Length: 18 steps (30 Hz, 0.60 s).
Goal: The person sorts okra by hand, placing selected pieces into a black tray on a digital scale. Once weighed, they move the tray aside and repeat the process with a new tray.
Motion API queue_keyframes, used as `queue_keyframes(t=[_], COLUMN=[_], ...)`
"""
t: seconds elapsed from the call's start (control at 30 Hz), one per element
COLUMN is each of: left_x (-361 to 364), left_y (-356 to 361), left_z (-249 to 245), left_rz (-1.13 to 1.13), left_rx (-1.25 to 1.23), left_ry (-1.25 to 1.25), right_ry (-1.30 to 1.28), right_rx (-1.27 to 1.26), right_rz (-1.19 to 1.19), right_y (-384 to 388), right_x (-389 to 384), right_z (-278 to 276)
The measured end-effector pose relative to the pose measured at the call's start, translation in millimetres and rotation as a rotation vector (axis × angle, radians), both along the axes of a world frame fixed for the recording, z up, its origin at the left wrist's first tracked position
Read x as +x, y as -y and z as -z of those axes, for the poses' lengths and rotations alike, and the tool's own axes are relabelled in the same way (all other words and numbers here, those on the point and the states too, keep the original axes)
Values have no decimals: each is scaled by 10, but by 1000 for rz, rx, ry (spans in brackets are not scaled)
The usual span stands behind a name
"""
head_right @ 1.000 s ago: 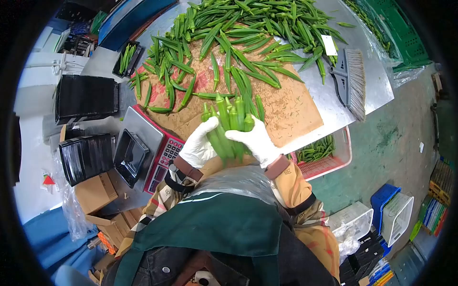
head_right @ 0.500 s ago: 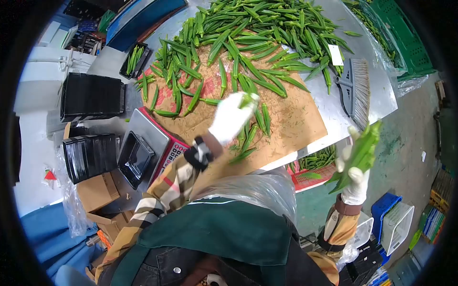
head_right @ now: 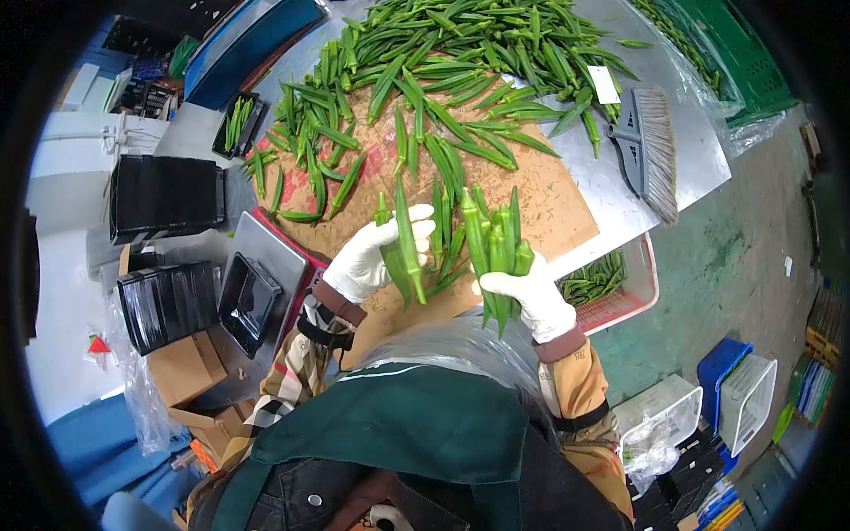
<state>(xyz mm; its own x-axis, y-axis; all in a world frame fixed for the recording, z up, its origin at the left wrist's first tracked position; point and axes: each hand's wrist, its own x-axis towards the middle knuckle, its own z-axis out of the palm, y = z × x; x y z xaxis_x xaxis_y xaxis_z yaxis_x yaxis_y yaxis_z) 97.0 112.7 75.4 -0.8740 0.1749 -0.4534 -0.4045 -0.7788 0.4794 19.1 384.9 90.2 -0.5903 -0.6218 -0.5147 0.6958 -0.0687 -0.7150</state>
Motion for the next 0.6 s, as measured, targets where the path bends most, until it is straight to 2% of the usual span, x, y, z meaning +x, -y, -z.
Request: queue_keyframes(t=[0.2, 0.3, 0.33, 0.37, 0.43, 0.47, 0.5, 0.57, 0.6], left_x=[131, 137, 128, 129, 128, 153, 179, 211, 241], left_y=[-218, -319, -341, -398, -531, -559, -566, -466, -411], left_z=[-234, -159, -96, -37, -7, -20, -33, -36, -40], left_rz=[-50, -128, -128, -157, -210, -201, -264, -260, -279], left_rx=[148, 372, 349, 160, -218, -254, -197, -111, -19], left_ry=[-27, -30, -80, -122, -206, -178, -69, -102, -90], right_ry=[-136, -343, -348, -394, -809, -784, -930, -959, -881], right_rx=[0, -51, 16, -25, 311, 426, 375, 487, 358], right_rz=[-45, -53, -96, -88, -153, -316, -266, -398, -436], right_y=[398, 684, 746, 823, 964, 961, 1038, 1031, 1026], right_x=[-79, -9, 27, 90, 240, 284, 351, 428, 383], right_z=[28, 52, 21, 120, 169, 148, 111, -49, -190])
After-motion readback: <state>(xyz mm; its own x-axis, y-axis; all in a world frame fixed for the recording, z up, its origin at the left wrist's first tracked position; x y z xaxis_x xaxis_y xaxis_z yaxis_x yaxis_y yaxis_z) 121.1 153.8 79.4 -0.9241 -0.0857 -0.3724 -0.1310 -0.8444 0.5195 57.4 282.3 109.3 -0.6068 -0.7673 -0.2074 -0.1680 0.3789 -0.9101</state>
